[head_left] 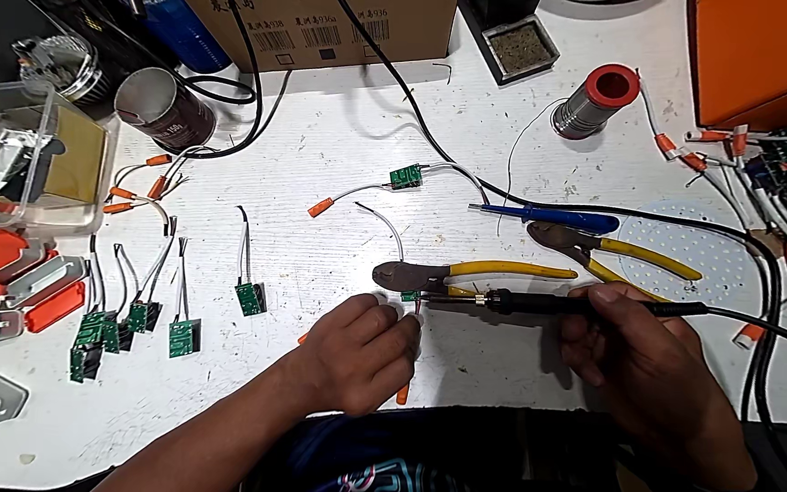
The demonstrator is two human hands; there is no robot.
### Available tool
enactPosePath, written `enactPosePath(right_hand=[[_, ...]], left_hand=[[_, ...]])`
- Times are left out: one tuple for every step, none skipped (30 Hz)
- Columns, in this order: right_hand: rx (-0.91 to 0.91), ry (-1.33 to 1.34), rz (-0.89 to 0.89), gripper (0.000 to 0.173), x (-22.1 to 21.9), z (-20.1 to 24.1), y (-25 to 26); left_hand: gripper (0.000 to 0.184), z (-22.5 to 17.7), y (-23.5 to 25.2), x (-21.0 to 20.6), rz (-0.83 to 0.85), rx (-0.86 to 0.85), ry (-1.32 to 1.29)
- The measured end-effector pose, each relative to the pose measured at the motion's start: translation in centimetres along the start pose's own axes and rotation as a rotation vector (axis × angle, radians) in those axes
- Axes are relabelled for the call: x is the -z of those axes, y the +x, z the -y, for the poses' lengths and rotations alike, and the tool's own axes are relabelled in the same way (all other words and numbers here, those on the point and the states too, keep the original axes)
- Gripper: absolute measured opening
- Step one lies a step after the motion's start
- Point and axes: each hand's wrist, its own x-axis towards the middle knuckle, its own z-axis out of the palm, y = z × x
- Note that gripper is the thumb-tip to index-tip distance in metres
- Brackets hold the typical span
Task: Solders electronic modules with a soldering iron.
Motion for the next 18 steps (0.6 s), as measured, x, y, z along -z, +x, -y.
enactPosePath(right_hand=[[0.000, 0.000, 0.001, 0.028, 0.01, 0.01, -0.02], [0.000, 0.002, 0.002, 0.028, 0.02, 0.01, -0.04], [0.000, -0.001, 0.003, 0.028, 0.04, 0.01, -0.05], [0.000, -0.003, 0.004, 0.028, 0.04, 0.01, -0.05], [0.000, -0.007, 0.003, 0.029, 0.02, 0.03, -0.05], [0.000, -0.011, 0.002, 0.029, -0.01, 0.06, -0.06], [-0.001, -0.011, -0.002, 0.029, -0.03, 0.09, -0.06], [-0.002, -0.011, -0.006, 0.030, -0.06, 0.12, -0.06], [-0.001, -0.010, -0.008, 0.030, -0.07, 0.12, -0.06], [-0.002, -0.010, -0.007, 0.029, -0.07, 0.10, -0.06], [-0.003, -0.008, -0.009, 0.029, -0.08, 0.10, -0.07], [-0.003, -0.007, -0.009, 0.029, -0.08, 0.11, -0.08], [-0.002, -0.008, -0.006, 0.029, -0.07, 0.10, -0.07], [0.000, -0.008, -0.006, 0.029, -0.07, 0.09, -0.06], [0.002, -0.006, -0.006, 0.029, -0.08, 0.08, -0.05], [0.002, -0.001, -0.007, 0.029, -0.08, 0.07, -0.05], [0.000, 0.000, -0.006, 0.029, -0.07, 0.07, -0.05], [-0.001, 0.000, -0.007, 0.029, -0.07, 0.07, -0.04]], left_hand=[[0.013, -0.01, 0.01, 0.01, 0.002, 0.001, -0.001], [0.013, -0.01, 0.02, 0.01, 0.003, 0.001, -0.001], [0.013, 0.00, 0.03, 0.01, 0.004, 0.001, -0.002], [0.013, 0.00, 0.02, 0.00, 0.003, 0.001, -0.003], [0.013, 0.00, 0.03, 0.00, 0.003, 0.003, -0.005], [0.013, -0.02, 0.03, 0.01, 0.002, 0.003, -0.007], [0.012, -0.03, 0.04, 0.01, 0.001, 0.003, -0.009], [0.012, -0.03, 0.06, 0.01, 0.000, 0.003, -0.010], [0.012, -0.02, 0.07, 0.00, -0.001, 0.003, -0.008], [0.013, -0.03, 0.08, 0.01, -0.001, 0.003, -0.006], [0.013, -0.03, 0.07, 0.00, -0.002, 0.003, -0.005], [0.013, -0.02, 0.07, 0.00, -0.002, 0.002, -0.004], [0.013, -0.01, 0.07, 0.00, -0.001, 0.002, -0.004], [0.013, -0.01, 0.07, 0.02, 0.001, 0.001, -0.005], [0.013, -0.02, 0.07, 0.03, 0.003, 0.001, -0.005], [0.013, -0.01, 0.06, 0.02, 0.003, 0.000, -0.005], [0.013, -0.01, 0.06, 0.01, 0.002, -0.001, -0.004], [0.013, 0.02, 0.07, 0.00, 0.002, -0.003, -0.002]])
